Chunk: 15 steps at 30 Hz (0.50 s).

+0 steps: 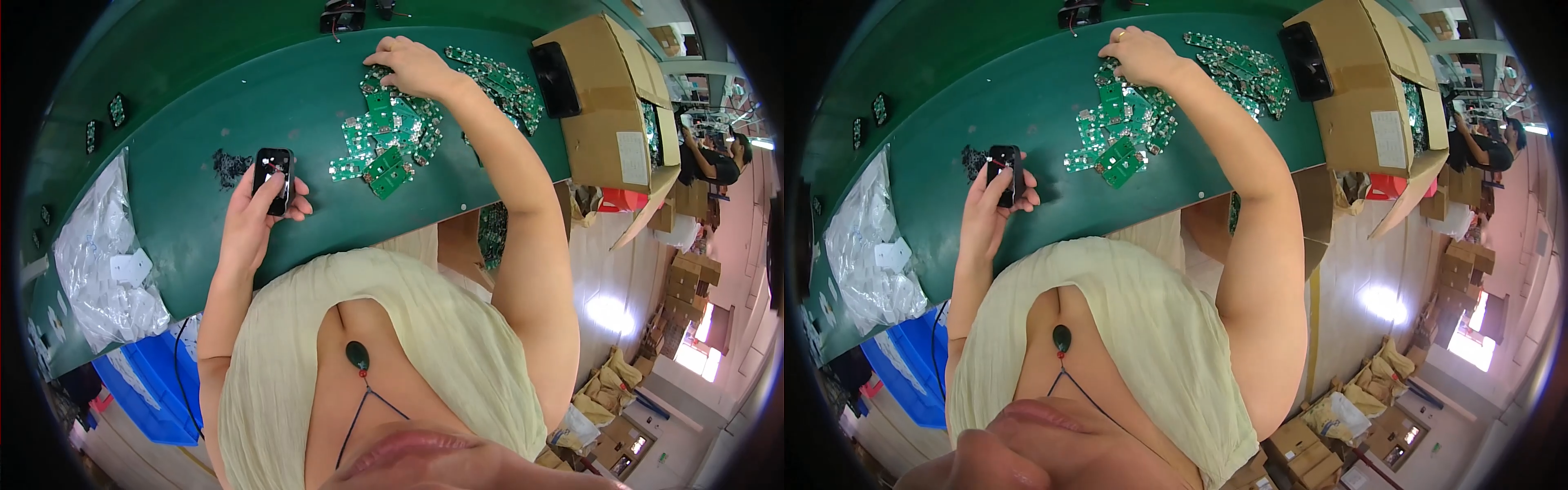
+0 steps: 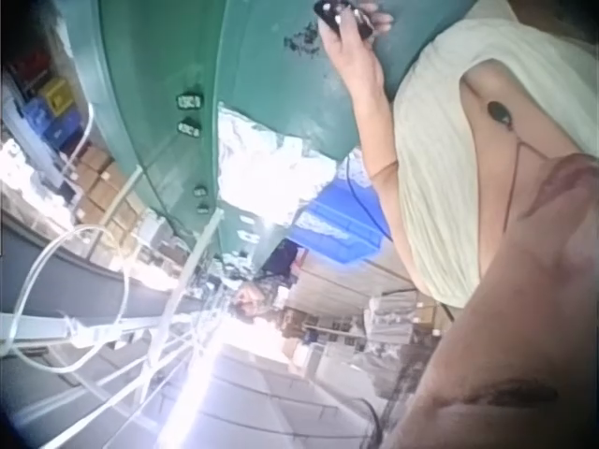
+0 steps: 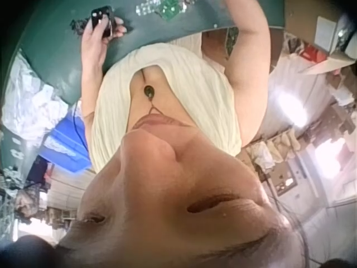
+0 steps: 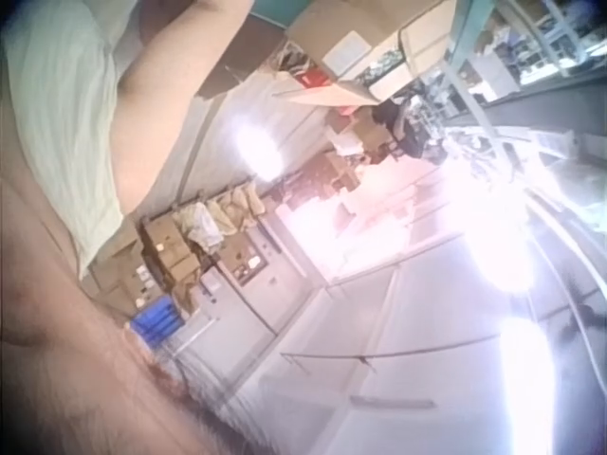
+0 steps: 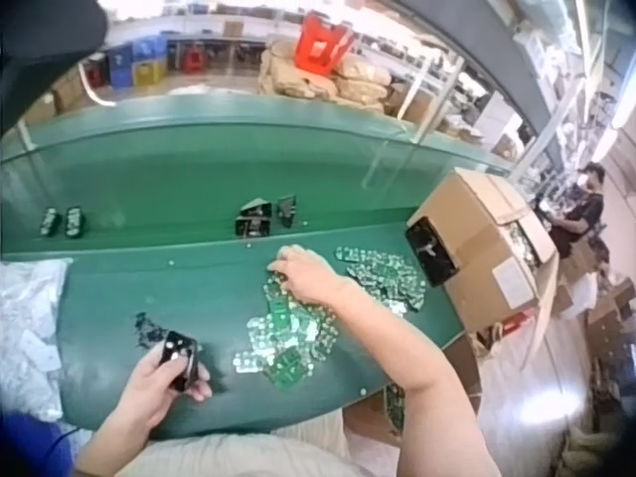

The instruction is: The person assembles electronic circuit boards into plastic housings by hand, securing them with screws.

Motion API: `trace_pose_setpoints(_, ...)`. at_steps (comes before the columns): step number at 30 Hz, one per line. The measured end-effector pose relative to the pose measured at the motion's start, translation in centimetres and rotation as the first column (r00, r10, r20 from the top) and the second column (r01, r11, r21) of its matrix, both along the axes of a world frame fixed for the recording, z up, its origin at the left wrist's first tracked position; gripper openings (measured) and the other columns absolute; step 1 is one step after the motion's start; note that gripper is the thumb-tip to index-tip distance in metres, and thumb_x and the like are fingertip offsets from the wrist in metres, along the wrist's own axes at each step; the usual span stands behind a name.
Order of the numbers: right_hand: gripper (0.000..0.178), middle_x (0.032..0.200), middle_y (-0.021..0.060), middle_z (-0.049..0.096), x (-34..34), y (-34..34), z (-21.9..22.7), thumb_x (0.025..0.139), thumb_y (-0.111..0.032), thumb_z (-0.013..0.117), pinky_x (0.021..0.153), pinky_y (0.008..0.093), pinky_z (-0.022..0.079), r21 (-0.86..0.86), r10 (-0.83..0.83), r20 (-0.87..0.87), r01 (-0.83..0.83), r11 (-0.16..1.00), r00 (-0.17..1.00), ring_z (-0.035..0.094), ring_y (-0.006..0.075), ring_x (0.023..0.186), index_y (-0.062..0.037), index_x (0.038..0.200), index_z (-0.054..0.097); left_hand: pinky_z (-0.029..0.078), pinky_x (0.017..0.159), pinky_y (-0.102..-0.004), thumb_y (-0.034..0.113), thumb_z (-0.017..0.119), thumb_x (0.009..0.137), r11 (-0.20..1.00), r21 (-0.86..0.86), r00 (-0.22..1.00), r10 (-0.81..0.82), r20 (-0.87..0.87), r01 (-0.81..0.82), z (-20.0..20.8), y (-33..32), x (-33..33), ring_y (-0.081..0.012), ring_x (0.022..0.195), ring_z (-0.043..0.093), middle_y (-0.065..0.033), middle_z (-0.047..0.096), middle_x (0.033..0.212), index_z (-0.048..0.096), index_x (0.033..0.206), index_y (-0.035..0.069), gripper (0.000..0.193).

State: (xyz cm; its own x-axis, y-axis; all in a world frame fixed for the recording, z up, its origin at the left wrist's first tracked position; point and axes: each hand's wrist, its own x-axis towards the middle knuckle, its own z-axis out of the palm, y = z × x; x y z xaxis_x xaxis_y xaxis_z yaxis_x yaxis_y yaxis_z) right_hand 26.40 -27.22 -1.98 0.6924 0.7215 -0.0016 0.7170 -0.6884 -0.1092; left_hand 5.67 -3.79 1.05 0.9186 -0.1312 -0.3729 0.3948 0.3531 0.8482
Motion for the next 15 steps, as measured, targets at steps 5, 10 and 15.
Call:
trace_pose_setpoints(5,0.025,0.093,0.0036,0.057,0.4,-0.3,0.8,0.072,-0.017,0.066,0.079,0.0374,0.043,0.043,-0.058,-0.055,0.06,0.997,0.997,0.052,0.0234,0.098,-0.0125,0.095,0.058,0.048,0.055,-0.0257,0.016,0.045,0.09,0.993,0.104,0.998,0.056,-0.002,-0.056,0.4,-1.1,0.7,-0.016,0.067,0.06,-0.0096,0.059,0.083,0.045,0.103,0.002,0.019)
trace_pose_setpoints(10,0.015,0.081,0.0082,0.06,-1.6,-0.4,1.6,0.074,-0.015,0.063,0.072,0.0372,0.045,0.143,-0.068,0.228,0.036,0.989,0.971,0.057,0.0263,0.084,-0.0091,0.087,0.058,0.046,0.052,-0.0228,0.02,0.045,0.09,0.98,0.152,0.991,0.126,0.05,-0.132,0.6,-2.0,1.1,-0.0135,0.062,0.059,-0.0082,0.059,0.081,0.046,0.103,0.003,0.021)
trace_pose_setpoints(15,0.025,0.08,0.0056,0.061,-8.6,1.9,4.1,0.083,-0.007,0.057,0.054,0.021,0.046,0.713,0.05,-0.555,0.443,0.544,0.831,0.054,0.0085,0.06,-0.0017,0.108,0.058,0.044,0.049,-0.0207,0.021,0.046,0.09,0.975,0.192,0.993,0.103,0.062,-0.113,-0.2,-2.2,1.1,-0.0116,0.061,0.058,-0.0069,0.059,0.08,0.046,0.103,0.004,0.021)
